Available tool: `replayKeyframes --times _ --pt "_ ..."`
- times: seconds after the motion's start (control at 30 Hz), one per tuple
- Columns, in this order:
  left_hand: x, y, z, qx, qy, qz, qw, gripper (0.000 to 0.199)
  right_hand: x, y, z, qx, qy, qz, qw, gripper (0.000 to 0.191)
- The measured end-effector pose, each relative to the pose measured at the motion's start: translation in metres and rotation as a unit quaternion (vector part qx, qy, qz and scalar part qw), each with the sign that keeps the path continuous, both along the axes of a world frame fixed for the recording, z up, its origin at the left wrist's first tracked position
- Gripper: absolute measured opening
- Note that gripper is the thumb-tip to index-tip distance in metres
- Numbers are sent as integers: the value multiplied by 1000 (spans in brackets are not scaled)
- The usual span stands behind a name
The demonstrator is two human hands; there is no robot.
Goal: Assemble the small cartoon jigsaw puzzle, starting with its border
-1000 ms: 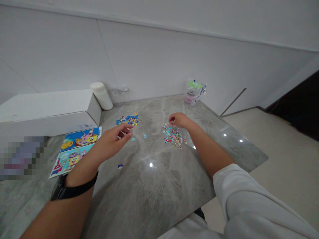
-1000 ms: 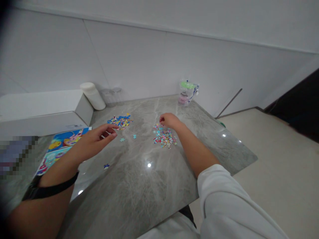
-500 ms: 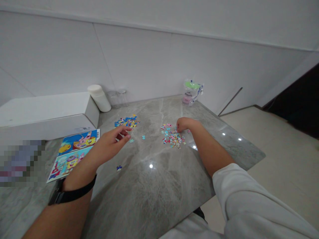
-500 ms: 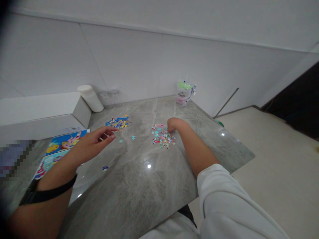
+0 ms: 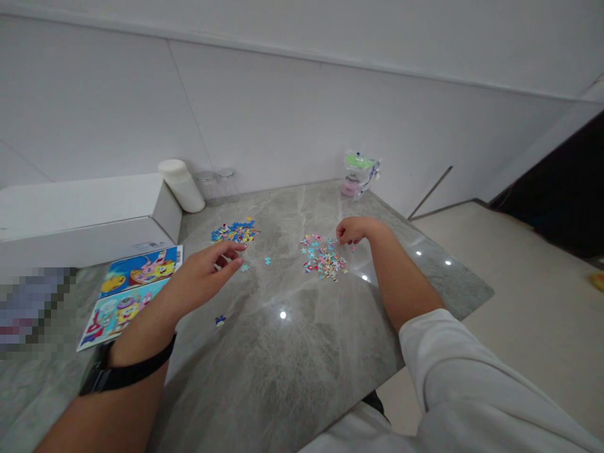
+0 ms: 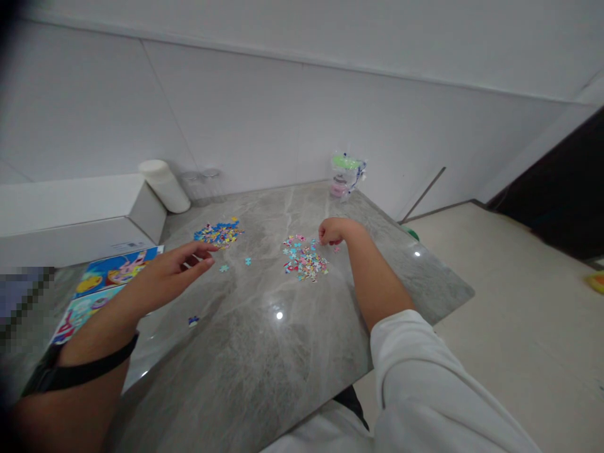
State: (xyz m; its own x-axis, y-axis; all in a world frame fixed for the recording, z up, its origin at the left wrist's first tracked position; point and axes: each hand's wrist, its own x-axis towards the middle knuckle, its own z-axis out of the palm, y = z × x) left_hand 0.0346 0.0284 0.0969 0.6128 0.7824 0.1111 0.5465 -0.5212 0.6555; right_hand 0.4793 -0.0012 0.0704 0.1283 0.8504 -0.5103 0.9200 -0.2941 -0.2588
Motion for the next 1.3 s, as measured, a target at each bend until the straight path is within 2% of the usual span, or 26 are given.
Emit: replayKeyframes --times 0.13,0.27,0.4,0.53,0.67,0.8,1.1,1.2,1.3 --pt "0 0 0 -2 -1 1 1000 59 -2 1 2 27 62 -21 998 10" --pt "0 0 -1 -1 -2 10 1000 56 -24 -2 17 109 125 48 985 14" --pt "0 -1 0 -11 -25 13 1000 53 -72 -9 47 193 191 121 955 24" --pt "0 -6 6 -29 -57 16 998 50 -127 -12 76 223 222 186 931 22" --pt "1 -13 17 -54 -89 7 995 45 -169 -7 92 256 235 230 909 21" --pt "1 -16 23 -59 -115 -17 991 36 -195 1 91 265 300 261 878 20" --pt "0 -10 10 -69 -128 6 989 33 -209 12 57 271 391 232 848 20" --pt "3 -10 8 -62 -113 0 992 35 -199 10 61 277 372 230 856 20" --pt "6 -11 8 -48 -99 -5 994 36 -167 10 69 286 305 208 884 18"
